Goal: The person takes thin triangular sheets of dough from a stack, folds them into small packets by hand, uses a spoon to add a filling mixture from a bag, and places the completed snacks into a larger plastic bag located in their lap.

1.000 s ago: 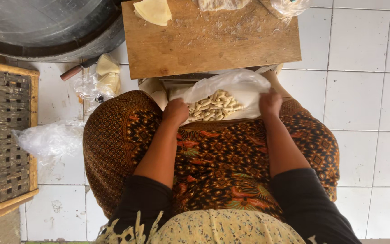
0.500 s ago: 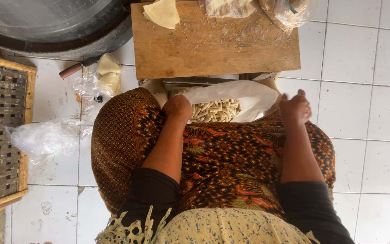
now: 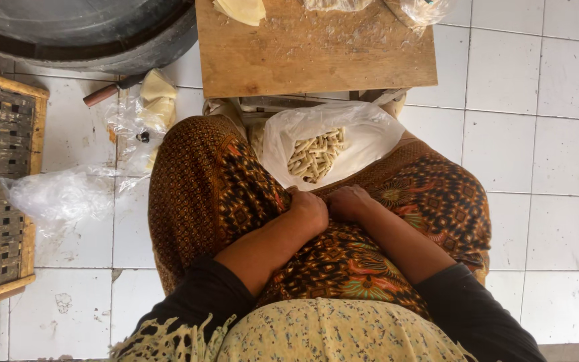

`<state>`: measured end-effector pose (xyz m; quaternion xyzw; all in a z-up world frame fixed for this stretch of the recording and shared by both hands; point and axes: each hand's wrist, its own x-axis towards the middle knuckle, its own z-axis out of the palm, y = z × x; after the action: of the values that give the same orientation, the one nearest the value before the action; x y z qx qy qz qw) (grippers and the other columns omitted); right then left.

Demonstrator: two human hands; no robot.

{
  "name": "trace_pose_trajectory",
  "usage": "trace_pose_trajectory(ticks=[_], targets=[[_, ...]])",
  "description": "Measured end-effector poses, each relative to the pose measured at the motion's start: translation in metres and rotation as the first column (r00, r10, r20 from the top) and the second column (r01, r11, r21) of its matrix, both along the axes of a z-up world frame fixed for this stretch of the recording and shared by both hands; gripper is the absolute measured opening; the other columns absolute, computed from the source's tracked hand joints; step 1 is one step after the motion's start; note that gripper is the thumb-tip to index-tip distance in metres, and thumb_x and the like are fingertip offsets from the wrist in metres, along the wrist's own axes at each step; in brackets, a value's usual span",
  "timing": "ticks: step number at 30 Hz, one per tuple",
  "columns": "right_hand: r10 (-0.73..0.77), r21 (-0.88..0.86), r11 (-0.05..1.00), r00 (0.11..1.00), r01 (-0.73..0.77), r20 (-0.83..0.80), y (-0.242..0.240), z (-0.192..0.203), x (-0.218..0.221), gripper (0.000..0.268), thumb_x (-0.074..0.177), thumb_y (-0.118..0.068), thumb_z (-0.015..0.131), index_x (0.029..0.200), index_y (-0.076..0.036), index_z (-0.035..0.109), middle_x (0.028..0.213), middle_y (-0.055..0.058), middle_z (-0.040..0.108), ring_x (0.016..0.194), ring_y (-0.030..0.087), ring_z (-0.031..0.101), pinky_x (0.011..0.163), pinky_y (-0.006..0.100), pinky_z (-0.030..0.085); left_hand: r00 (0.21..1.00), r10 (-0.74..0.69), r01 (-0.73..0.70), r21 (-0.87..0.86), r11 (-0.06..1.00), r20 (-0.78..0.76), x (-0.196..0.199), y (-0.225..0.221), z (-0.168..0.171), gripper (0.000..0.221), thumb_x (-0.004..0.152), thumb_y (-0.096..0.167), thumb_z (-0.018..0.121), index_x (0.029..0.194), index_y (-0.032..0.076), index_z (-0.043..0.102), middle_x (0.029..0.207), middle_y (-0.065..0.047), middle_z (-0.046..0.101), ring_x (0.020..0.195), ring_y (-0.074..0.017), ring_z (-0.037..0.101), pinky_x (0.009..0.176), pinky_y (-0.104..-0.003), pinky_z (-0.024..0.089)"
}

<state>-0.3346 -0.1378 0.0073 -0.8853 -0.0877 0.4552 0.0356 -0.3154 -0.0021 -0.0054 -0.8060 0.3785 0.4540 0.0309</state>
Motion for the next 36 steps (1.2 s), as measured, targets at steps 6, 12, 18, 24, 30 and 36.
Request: trace_pose_trajectory(ticks=[6,12,18,24,30,36], targets=[[-0.328,0.165,0.942,0.904,0.292,0.274,-0.025,0.029,0.031,0.048,0.079,-0.031,0.071,0.125,-0.015,0.067,0.11,0.018,0.073,0.104,0.037,0.068,0.09,0.049,0.055,0.998,0.031,-0.029,-0.049,0.998,0.051,0.017,0.001,0.016,0.025,0.1,0.021,0.049,0.106,0.012,0.072,0.111,-0.012,0.071,0.101,-0.0312,0.069,0.082,-0.05,0.057],[-0.482,0.227,0.875,0.733,0.428,0.479,-0.04,0.036,0.053,0.03,0.099,-0.031,0.059,0.118,-0.013,0.074,0.106,0.021,0.074,0.102,0.041,0.069,0.088,0.051,0.055,0.985,0.106,-0.099,-0.055,0.994,0.139,0.055,0.012,0.025,0.027,0.097,0.021,0.052,0.111,0.014,0.075,0.116,-0.01,0.073,0.106,-0.0314,0.07,0.084,-0.051,0.056],[-0.372,0.328,0.911,0.844,0.251,0.387,-0.072,-0.092,0.078,0.025,0.098,-0.029,0.063,0.108,-0.012,0.078,0.103,0.019,0.075,0.096,0.04,0.071,0.087,0.049,0.056,0.986,-0.157,0.152,-0.093,0.984,-0.051,0.015,0.011,0.022,0.03,0.095,0.021,0.056,0.116,0.016,0.077,0.121,-0.008,0.074,0.111,-0.0315,0.071,0.086,-0.052,0.056],[-0.46,0.275,0.863,0.884,0.423,0.086,-0.085,-0.21,0.098,0.026,0.096,-0.022,0.059,0.108,-0.018,0.081,0.109,0.015,0.077,0.102,0.034,0.074,0.092,0.044,0.059,0.979,-0.131,0.116,-0.101,0.988,-0.158,0.017,0.006,0.033,0.037,0.097,0.027,0.054,0.125,0.011,0.073,0.129,-0.012,0.07,0.115,-0.0312,0.069,0.085,-0.053,0.057],[-0.403,0.034,0.915,0.906,0.402,0.131,-0.073,-0.239,0.099,0.031,0.098,-0.026,0.056,0.125,-0.023,0.071,0.124,0.014,0.07,0.113,0.035,0.065,0.095,0.048,0.052,0.971,-0.12,0.097,-0.117,0.988,-0.207,0.048,-0.015,0.052,0.038,0.094,0.026,0.058,0.124,0.008,0.072,0.126,-0.012,0.07,0.113,-0.0304,0.068,0.081,-0.054,0.053],[-0.464,0.098,0.883,0.827,0.458,0.318,-0.072,-0.259,0.099,0.041,0.098,-0.035,0.053,0.128,-0.009,0.063,0.134,0.018,0.062,0.124,0.038,0.056,0.103,0.049,0.043,0.954,-0.152,0.143,-0.051,0.988,-0.26,0.072,-0.019,0.082,0.036,0.099,0.026,0.057,0.126,0.006,0.069,0.12,-0.012,0.07,0.104,-0.0301,0.068,0.071,-0.057,0.049]])
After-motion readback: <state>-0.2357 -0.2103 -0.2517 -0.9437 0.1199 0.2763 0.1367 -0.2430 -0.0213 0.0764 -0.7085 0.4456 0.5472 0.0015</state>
